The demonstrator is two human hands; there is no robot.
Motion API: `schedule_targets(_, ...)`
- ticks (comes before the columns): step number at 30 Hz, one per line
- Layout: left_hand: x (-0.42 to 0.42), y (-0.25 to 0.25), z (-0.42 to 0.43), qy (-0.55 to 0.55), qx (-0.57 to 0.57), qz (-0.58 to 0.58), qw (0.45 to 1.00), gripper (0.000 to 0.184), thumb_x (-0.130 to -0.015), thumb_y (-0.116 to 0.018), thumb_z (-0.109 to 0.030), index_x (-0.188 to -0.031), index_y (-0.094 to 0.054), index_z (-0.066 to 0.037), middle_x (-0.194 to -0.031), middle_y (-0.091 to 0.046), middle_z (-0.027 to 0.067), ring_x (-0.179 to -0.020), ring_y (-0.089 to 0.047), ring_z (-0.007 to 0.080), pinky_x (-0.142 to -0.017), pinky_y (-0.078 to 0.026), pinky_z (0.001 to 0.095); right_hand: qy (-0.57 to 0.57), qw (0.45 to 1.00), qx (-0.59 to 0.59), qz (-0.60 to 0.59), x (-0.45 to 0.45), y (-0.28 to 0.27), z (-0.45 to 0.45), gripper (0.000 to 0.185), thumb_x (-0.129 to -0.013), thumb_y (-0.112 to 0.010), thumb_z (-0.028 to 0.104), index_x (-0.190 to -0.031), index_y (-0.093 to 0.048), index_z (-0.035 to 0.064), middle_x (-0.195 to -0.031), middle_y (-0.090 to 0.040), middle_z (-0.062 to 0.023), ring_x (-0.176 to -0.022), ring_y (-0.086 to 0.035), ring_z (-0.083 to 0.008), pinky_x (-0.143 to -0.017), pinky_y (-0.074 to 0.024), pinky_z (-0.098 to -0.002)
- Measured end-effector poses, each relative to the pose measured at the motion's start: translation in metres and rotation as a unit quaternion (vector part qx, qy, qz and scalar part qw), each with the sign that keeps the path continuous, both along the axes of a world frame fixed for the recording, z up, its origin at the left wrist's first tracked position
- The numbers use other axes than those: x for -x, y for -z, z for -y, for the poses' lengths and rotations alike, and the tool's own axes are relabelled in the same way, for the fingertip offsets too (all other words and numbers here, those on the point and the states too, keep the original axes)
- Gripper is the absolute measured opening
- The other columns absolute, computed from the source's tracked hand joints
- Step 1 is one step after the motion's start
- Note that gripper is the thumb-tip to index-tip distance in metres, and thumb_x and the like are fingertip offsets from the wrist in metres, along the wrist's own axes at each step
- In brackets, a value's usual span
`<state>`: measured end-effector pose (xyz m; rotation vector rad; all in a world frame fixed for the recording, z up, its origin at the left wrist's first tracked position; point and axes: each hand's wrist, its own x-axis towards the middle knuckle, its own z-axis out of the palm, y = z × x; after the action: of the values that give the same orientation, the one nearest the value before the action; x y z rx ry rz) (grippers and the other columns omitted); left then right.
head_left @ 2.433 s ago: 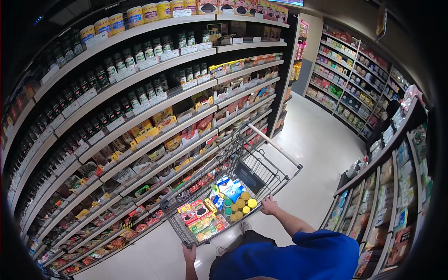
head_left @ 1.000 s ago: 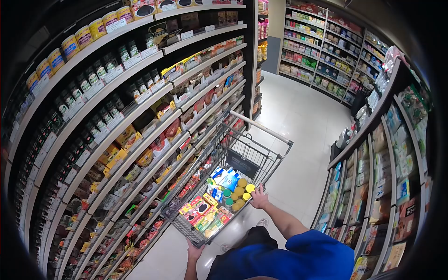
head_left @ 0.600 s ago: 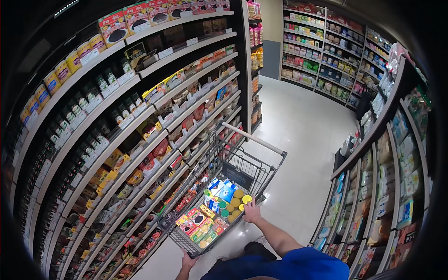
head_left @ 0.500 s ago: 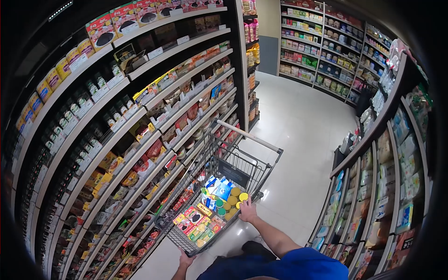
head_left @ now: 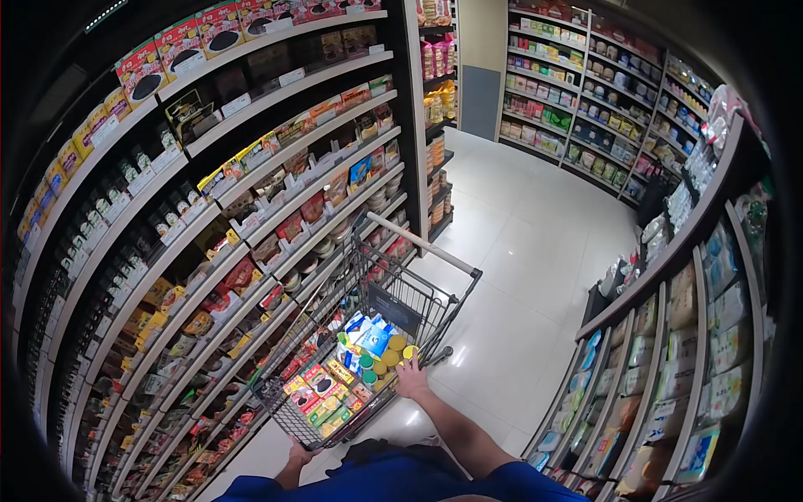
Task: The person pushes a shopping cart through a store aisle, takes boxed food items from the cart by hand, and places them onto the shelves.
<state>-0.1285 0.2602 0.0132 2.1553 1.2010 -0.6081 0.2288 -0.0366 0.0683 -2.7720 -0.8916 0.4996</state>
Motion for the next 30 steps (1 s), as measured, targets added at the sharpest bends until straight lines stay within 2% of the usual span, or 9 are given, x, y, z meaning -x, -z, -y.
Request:
schedule_targets(3,-0.017,0.011,0.002,0.048,-0.02,-0.01,0.999,0.157,-0.064,-0.089,-0.052,-0.139,0.034,0.009,-0.135,-0.053,0.0302,-0.125,-0.054,0.0394,-0.106,-0.044,0.0378,-0.005,1.0,-0.001,-0.005,-0.018,-0.002,0.009,0.054,-0.079,-0.07,0.035,-0.125,-0.052,0.0122,-0.146,-0.039,-0.0153,-0.15,-0.002,-0.0412,-0.101,-0.0379,-0.0652)
schedule_targets(5,-0.036,-0.004,0.01,-0.008,0.035,-0.016,0.999,0.146,-0.051,-0.097,-0.045,-0.144,0.0,0.014,-0.145,-0.037,0.0283,-0.135,-0.04,0.0335,-0.115,-0.03,0.0362,-0.007,1.0,0.002,-0.013,-0.032,0.001,0.014,0.053,-0.079,-0.069,0.034,-0.125,-0.052,0.0128,-0.146,-0.038,-0.0148,-0.15,-0.003,-0.0402,-0.102,-0.0367,-0.0657)
schedule_targets(10,-0.073,-0.02,0.027,0.003,0.023,0.003,1.0,0.142,-0.053,-0.097,-0.042,-0.144,-0.002,0.013,-0.145,-0.037,0.0262,-0.135,-0.04,0.0331,-0.115,-0.031,0.0355,-0.022,1.0,0.004,-0.021,-0.061,-0.002,0.029,0.053,-0.079,-0.069,0.032,-0.126,-0.051,0.0133,-0.145,-0.04,-0.0148,-0.15,-0.008,-0.0401,-0.101,-0.0365,-0.0664)
schedule_targets(11,-0.077,-0.016,0.027,0.003,0.028,0.003,1.0,0.142,-0.053,-0.097,-0.042,-0.144,-0.002,0.013,-0.145,-0.037,0.0262,-0.135,-0.04,0.0331,-0.115,-0.031,0.0355,-0.022,0.999,0.009,-0.022,-0.067,-0.003,0.031,0.053,-0.079,-0.069,0.032,-0.126,-0.051,0.0133,-0.145,-0.04,-0.0148,-0.15,-0.008,-0.0401,-0.101,-0.0365,-0.0664)
schedule_targets(13,-0.087,-0.01,0.029,0.051,-0.031,-0.051,0.997,0.152,-0.064,-0.089,-0.05,-0.142,0.026,0.011,-0.132,-0.054,0.032,-0.124,-0.055,0.0397,-0.104,-0.046,0.0372,-0.029,0.998,0.052,-0.02,-0.082,-0.003,0.033,0.061,-0.081,-0.069,0.035,-0.136,-0.048,0.0177,-0.152,-0.035,-0.0103,-0.151,-0.006,-0.0371,-0.104,-0.0352,-0.0652)
schedule_targets(15,-0.099,0.0,0.031,0.035,-0.025,-0.04,0.998,0.151,-0.063,-0.09,-0.045,-0.143,0.025,0.01,-0.131,-0.054,0.0325,-0.123,-0.055,0.0404,-0.104,-0.046,0.0378,-0.035,0.999,0.024,0.012,-0.092,-0.001,0.043,0.057,-0.079,-0.07,0.032,-0.13,-0.051,0.0167,-0.145,-0.041,-0.0117,-0.149,-0.012,-0.0388,-0.1,-0.0381,-0.0651)
schedule_targets(18,-0.109,0.018,0.037,-0.003,-0.027,-0.029,0.999,0.148,-0.064,-0.09,-0.038,-0.145,0.026,0.006,-0.125,-0.059,0.0311,-0.117,-0.059,0.0416,-0.099,-0.05,0.0408,-0.064,0.99,-0.089,0.093,-0.109,0.006,0.059,0.055,-0.073,-0.069,0.028,-0.124,-0.056,0.0125,-0.128,-0.051,-0.0149,-0.14,-0.032,-0.0425,-0.09,-0.0452,-0.0628)
schedule_targets(25,-0.175,0.007,0.069,-0.072,-0.027,-0.061,0.995,0.144,-0.065,-0.089,-0.031,-0.148,0.023,0.002,-0.12,-0.062,0.0289,-0.111,-0.062,0.0406,-0.097,-0.051,0.041,-0.123,0.991,-0.029,0.041,-0.181,0.002,0.075,0.055,-0.074,-0.068,0.029,-0.125,-0.055,0.0108,-0.129,-0.051,-0.017,-0.138,-0.033,-0.0446,-0.09,-0.0465,-0.0615)
schedule_targets(30,-0.219,0.001,0.088,-0.087,-0.033,-0.065,0.994,0.122,-0.073,-0.075,-0.016,-0.151,0.018,0.0,-0.114,-0.062,0.0302,-0.106,-0.063,0.0422,-0.092,-0.053,0.0442,-0.143,0.988,-0.017,0.056,-0.222,0.01,0.089,0.053,-0.076,-0.071,0.031,-0.122,-0.054,0.0114,-0.129,-0.049,-0.0165,-0.134,-0.035,-0.0404,-0.087,-0.0491,-0.0571)
